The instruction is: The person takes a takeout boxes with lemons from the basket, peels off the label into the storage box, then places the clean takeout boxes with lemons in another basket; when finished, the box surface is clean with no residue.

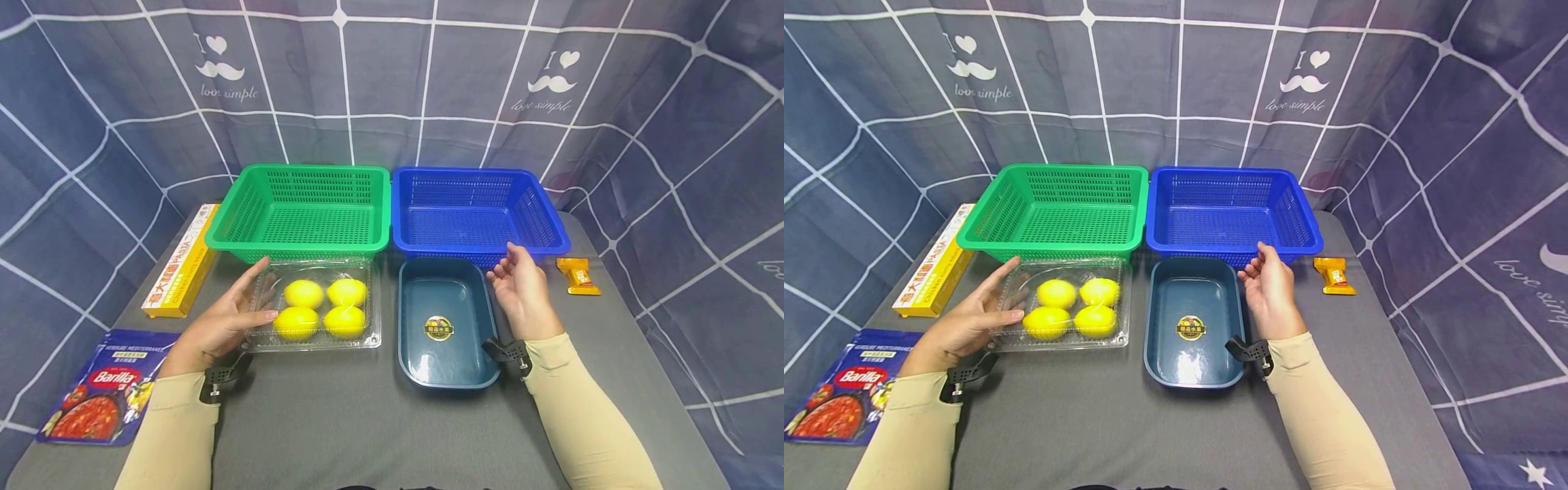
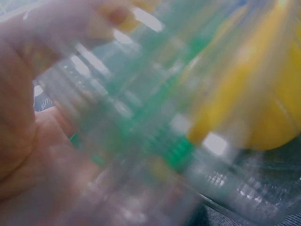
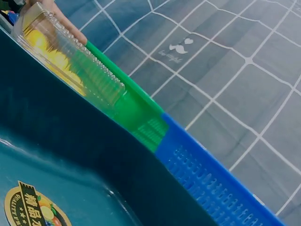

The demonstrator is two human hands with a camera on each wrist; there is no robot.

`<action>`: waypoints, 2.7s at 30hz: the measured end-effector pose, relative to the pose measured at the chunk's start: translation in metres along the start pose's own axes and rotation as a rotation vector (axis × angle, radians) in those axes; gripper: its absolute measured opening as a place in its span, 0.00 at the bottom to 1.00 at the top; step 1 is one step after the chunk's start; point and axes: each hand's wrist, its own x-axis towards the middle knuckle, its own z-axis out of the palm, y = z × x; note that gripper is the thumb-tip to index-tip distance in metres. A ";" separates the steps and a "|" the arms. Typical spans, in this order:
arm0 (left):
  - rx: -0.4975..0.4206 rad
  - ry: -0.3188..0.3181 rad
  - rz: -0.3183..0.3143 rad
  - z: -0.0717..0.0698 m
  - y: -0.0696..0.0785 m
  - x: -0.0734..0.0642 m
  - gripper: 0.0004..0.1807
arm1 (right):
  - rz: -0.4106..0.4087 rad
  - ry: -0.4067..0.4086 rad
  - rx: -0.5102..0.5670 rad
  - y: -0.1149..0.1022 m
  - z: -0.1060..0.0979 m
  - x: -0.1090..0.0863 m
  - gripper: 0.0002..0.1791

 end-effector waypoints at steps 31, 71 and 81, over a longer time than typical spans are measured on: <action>-0.001 -0.018 0.012 -0.002 -0.001 0.000 0.57 | 0.037 0.000 0.533 -0.003 -0.011 0.017 0.18; -0.131 0.160 0.024 0.018 0.018 -0.014 0.51 | 0.037 -0.008 0.613 0.003 -0.015 0.029 0.14; -0.240 0.166 0.083 0.023 0.023 -0.016 0.50 | 0.053 -0.006 0.623 0.004 -0.017 0.030 0.14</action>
